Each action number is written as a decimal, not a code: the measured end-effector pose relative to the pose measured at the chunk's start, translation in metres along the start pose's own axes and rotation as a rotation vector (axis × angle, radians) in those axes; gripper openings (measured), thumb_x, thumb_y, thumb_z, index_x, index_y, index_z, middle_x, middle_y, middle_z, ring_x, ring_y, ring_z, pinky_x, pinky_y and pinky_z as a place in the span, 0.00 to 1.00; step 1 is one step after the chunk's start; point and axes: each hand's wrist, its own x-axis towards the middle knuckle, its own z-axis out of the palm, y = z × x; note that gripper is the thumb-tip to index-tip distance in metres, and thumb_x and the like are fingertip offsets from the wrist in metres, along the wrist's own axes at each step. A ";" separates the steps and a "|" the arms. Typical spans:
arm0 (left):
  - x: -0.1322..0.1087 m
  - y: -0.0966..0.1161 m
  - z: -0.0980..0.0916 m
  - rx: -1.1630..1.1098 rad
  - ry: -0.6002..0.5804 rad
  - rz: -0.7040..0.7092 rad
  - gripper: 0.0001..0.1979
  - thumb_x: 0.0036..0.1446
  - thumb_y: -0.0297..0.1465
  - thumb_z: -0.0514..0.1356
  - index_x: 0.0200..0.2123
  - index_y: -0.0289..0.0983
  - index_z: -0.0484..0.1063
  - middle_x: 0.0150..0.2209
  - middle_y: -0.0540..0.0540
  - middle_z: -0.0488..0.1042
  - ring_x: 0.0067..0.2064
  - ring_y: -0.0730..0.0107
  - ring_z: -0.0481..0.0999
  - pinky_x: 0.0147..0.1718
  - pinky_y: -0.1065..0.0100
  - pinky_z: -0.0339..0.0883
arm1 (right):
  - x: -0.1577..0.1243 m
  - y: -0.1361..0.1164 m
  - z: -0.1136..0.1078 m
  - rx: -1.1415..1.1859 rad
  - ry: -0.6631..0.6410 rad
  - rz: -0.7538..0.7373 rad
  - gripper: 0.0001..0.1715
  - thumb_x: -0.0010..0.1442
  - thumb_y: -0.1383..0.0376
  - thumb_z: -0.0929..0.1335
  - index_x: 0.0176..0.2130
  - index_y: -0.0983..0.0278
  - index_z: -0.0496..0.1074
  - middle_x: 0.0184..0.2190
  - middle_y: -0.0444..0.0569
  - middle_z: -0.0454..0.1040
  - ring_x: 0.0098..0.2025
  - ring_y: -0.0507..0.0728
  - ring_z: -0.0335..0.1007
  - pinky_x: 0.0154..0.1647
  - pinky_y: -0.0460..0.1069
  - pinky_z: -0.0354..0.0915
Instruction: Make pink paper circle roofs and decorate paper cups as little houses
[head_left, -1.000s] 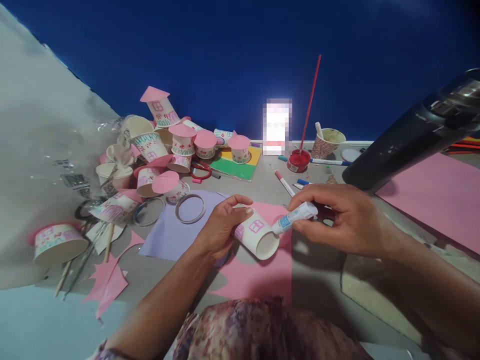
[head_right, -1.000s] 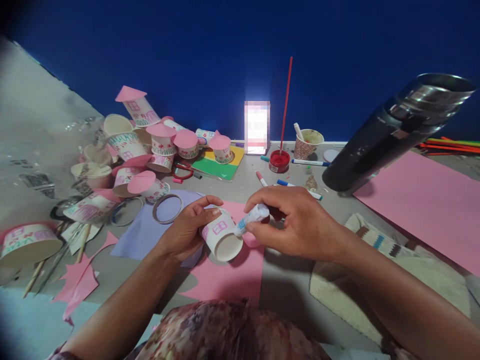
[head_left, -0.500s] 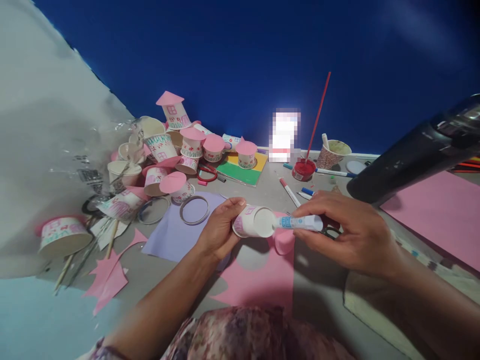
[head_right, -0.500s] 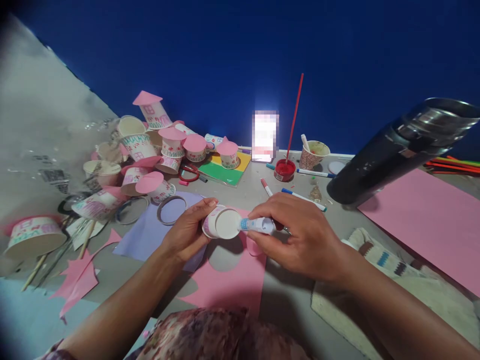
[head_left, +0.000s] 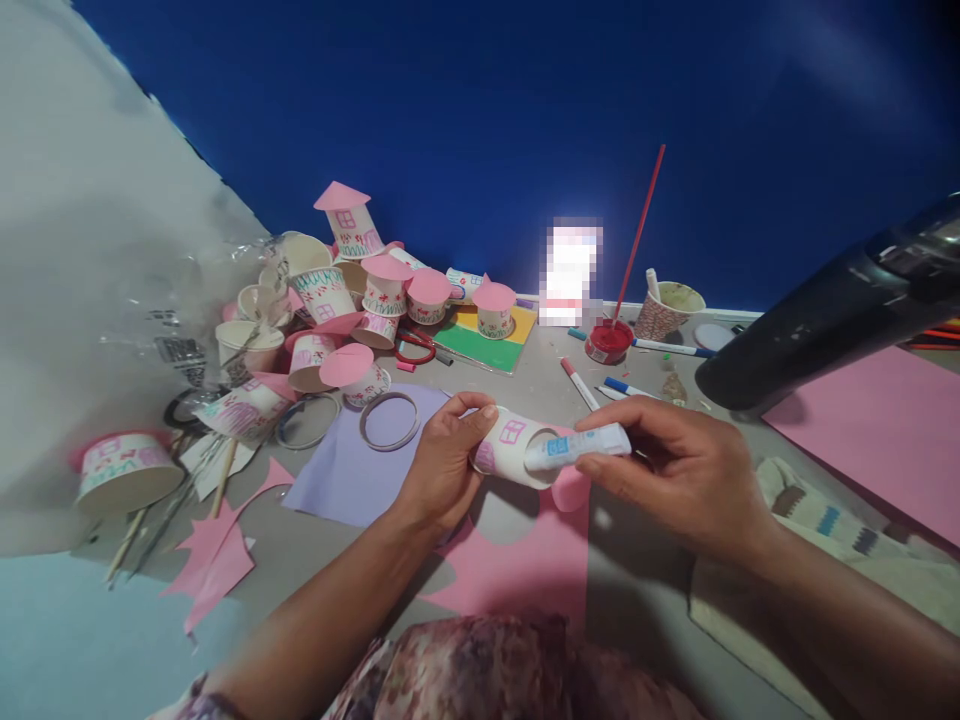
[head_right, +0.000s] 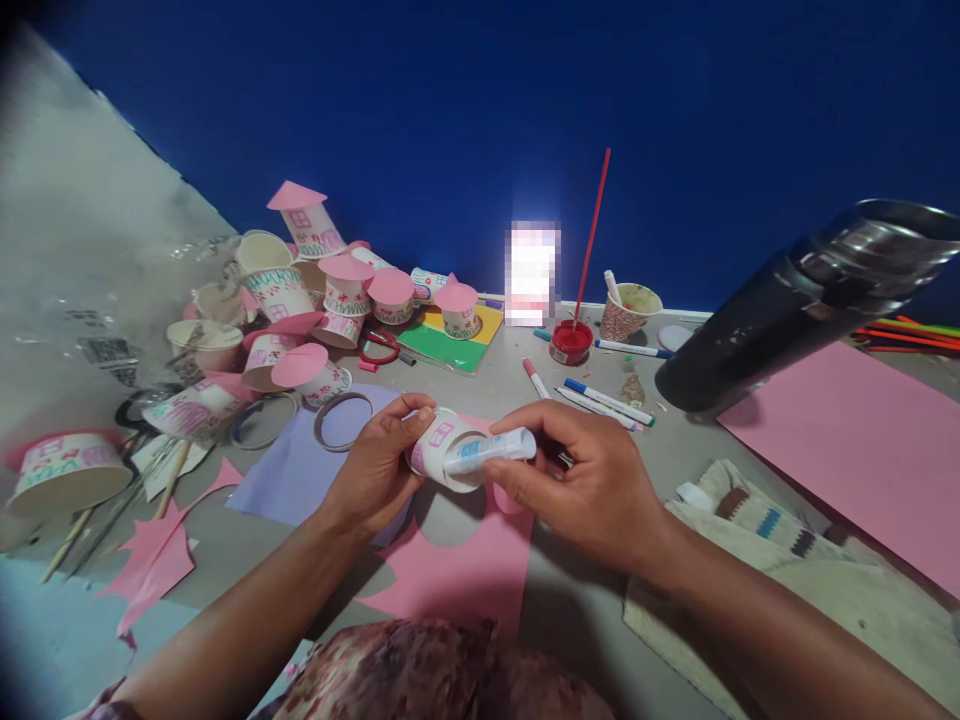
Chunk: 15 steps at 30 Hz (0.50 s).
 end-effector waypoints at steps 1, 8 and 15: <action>-0.001 0.000 0.000 -0.006 0.000 -0.001 0.23 0.40 0.32 0.79 0.35 0.35 0.71 0.25 0.52 0.75 0.24 0.76 0.72 0.23 0.76 0.68 | 0.000 0.001 0.001 0.001 0.046 0.034 0.05 0.59 0.62 0.74 0.37 0.59 0.81 0.24 0.41 0.77 0.20 0.49 0.63 0.21 0.44 0.59; 0.000 -0.001 0.000 -0.060 0.005 0.011 0.22 0.40 0.32 0.79 0.35 0.34 0.72 0.27 0.52 0.75 0.26 0.76 0.73 0.24 0.75 0.70 | 0.001 0.002 0.003 0.070 0.104 0.100 0.06 0.58 0.61 0.74 0.37 0.60 0.80 0.24 0.42 0.78 0.22 0.50 0.68 0.21 0.44 0.62; 0.003 -0.003 -0.003 -0.103 0.004 -0.088 0.20 0.41 0.29 0.79 0.34 0.33 0.72 0.26 0.51 0.76 0.26 0.76 0.74 0.25 0.75 0.71 | 0.005 -0.003 -0.012 0.026 -0.121 -0.252 0.07 0.59 0.67 0.75 0.40 0.60 0.78 0.29 0.42 0.80 0.26 0.50 0.71 0.25 0.45 0.65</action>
